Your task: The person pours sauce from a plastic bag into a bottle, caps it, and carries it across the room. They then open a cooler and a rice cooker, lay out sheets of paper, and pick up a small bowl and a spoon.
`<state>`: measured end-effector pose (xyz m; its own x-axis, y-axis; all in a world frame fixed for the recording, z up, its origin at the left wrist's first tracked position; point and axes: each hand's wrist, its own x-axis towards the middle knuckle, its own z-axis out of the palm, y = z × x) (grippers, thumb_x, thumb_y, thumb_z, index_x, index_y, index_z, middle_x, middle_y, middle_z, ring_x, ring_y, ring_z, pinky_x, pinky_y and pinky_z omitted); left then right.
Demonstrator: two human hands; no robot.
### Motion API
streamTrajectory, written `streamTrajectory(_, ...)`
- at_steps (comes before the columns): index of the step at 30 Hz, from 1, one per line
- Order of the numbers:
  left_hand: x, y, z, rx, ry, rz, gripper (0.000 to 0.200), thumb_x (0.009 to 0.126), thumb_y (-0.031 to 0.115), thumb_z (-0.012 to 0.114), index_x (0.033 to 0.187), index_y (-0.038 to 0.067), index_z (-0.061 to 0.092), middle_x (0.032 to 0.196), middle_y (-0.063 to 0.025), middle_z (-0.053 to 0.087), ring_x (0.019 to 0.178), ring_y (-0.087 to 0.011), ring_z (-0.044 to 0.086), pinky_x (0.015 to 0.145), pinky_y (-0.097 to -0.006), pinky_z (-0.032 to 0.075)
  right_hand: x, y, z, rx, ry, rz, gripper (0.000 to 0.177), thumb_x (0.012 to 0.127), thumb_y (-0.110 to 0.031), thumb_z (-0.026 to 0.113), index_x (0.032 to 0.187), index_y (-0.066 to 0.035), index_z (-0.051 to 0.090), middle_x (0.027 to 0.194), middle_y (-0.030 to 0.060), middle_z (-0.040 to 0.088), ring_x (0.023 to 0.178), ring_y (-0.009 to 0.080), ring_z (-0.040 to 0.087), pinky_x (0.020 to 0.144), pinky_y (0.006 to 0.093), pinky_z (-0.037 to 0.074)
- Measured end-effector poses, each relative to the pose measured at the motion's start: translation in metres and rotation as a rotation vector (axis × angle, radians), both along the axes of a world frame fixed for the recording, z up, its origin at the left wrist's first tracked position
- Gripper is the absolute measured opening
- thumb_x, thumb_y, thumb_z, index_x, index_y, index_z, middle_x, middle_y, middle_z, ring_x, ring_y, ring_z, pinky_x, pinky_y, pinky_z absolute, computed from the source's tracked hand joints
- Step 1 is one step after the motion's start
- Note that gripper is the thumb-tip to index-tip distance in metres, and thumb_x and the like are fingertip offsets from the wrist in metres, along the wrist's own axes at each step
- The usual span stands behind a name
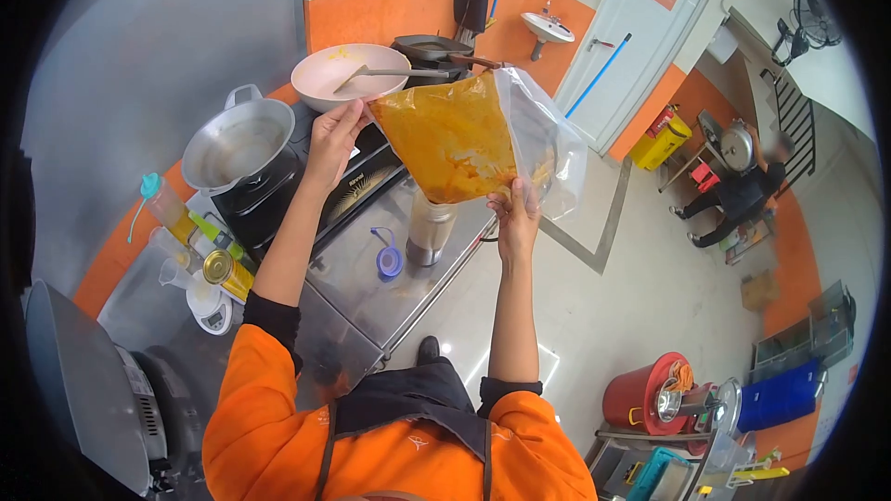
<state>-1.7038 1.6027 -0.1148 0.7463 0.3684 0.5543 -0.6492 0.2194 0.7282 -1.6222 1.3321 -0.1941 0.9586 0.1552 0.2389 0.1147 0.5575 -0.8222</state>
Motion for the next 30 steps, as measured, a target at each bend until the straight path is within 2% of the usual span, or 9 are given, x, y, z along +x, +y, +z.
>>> streamTrajectory(2, -0.001, -0.001, 0.002, -0.023, -0.011, -0.047, 0.023, 0.09, 0.016, 0.06, 0.101, -0.003, 0.066, 0.096, -0.0067, 0.067, 0.092, -0.0095, 0.059, 0.088, -0.0241, 0.044, -0.001, 0.0, 0.002, 0.004, -0.006, -0.003, 0.03, 0.091, -0.027, 0.059, 0.111, -0.005, 0.057, 0.1, 0.0057, 0.061, 0.073, 0.0155, 0.062, 0.063, 0.0267, 0.051)
streamTrajectory(4, 0.005, 0.005, -0.002, 0.047, 0.06, 0.027, 0.023, 0.09, 0.016, 0.06, 0.101, -0.003, 0.066, 0.097, -0.0071, 0.067, 0.091, -0.0098, 0.059, 0.088, -0.0236, 0.044, -0.002, 0.001, 0.002, 0.008, -0.005, -0.012, 0.03, 0.091, -0.027, 0.059, 0.111, -0.005, 0.057, 0.1, 0.0059, 0.061, 0.073, 0.0157, 0.062, 0.064, 0.0269, 0.051)
streamTrajectory(6, 0.009, 0.01, -0.003, 0.057, 0.057, 0.007, 0.022, 0.089, 0.015, 0.062, 0.098, -0.004, 0.066, 0.094, -0.0071, 0.067, 0.089, -0.0098, 0.059, 0.087, -0.0234, 0.044, -0.001, 0.001, 0.002, 0.012, -0.013, 0.0, 0.026, 0.091, -0.026, 0.059, 0.109, -0.007, 0.057, 0.102, 0.0043, 0.06, 0.073, 0.0177, 0.062, 0.064, 0.0285, 0.051)
streamTrajectory(9, 0.012, 0.012, -0.001, 0.137, 0.05, 0.122, 0.017, 0.086, 0.014, 0.066, 0.088, -0.003, 0.066, 0.084, -0.004, 0.066, 0.08, -0.0081, 0.058, 0.08, -0.0221, 0.045, -0.001, 0.002, 0.002, -0.003, -0.024, -0.006, 0.026, 0.092, -0.026, 0.058, 0.109, -0.006, 0.057, 0.102, 0.0041, 0.061, 0.074, 0.0175, 0.062, 0.064, 0.0287, 0.051)
streamTrajectory(13, 0.014, 0.009, -0.003, 0.192, 0.092, 0.235, 0.017, 0.086, 0.015, 0.066, 0.089, -0.002, 0.066, 0.084, -0.0038, 0.066, 0.079, -0.0078, 0.058, 0.079, -0.0209, 0.044, -0.002, 0.003, 0.004, -0.025, -0.023, -0.029, 0.03, 0.092, -0.029, 0.058, 0.109, -0.004, 0.057, 0.099, 0.0058, 0.061, 0.074, 0.0165, 0.062, 0.064, 0.0272, 0.051)
streamTrajectory(16, 0.014, 0.002, -0.006, 0.117, 0.011, 0.214, 0.017, 0.085, 0.015, 0.067, 0.088, -0.002, 0.065, 0.085, -0.0048, 0.065, 0.079, -0.0077, 0.058, 0.078, -0.0201, 0.044, -0.001, 0.003, 0.004, -0.045, -0.016, -0.056, 0.031, 0.092, -0.03, 0.057, 0.11, -0.004, 0.056, 0.099, 0.006, 0.061, 0.073, 0.016, 0.062, 0.063, 0.0264, 0.05)
streamTrajectory(18, 0.012, -0.006, -0.002, -0.091, -0.027, 0.112, 0.013, 0.083, 0.01, 0.069, 0.086, -0.002, 0.065, 0.087, -0.0058, 0.065, 0.079, -0.0079, 0.058, 0.076, -0.0203, 0.045, -0.001, 0.001, 0.007, -0.092, -0.037, -0.053, 0.032, 0.091, -0.031, 0.058, 0.109, -0.003, 0.057, 0.098, 0.0061, 0.061, 0.072, 0.0154, 0.062, 0.062, 0.0259, 0.049)
streamTrajectory(21, 0.013, -0.001, -0.013, 0.012, 0.027, 0.209, 0.011, 0.081, 0.006, 0.07, 0.087, -0.002, 0.065, 0.087, -0.0066, 0.066, 0.079, -0.0087, 0.059, 0.075, -0.021, 0.046, -0.003, 0.001, 0.016, -0.168, -0.073, -0.078, 0.031, 0.091, -0.03, 0.058, 0.109, -0.004, 0.059, 0.097, 0.0053, 0.062, 0.07, 0.0137, 0.062, 0.061, 0.0251, 0.049)
streamTrajectory(30, 0.013, 0.008, -0.02, -0.009, 0.009, 0.29, 0.015, 0.08, 0.005, 0.071, 0.092, -0.003, 0.066, 0.087, -0.0059, 0.066, 0.08, -0.0096, 0.059, 0.077, -0.0217, 0.045, 0.001, -0.003, 0.037, -0.278, -0.15, -0.093, 0.033, 0.09, -0.031, 0.061, 0.103, 0.0, 0.062, 0.095, 0.006, 0.063, 0.064, 0.0126, 0.06, 0.057, 0.0232, 0.046)
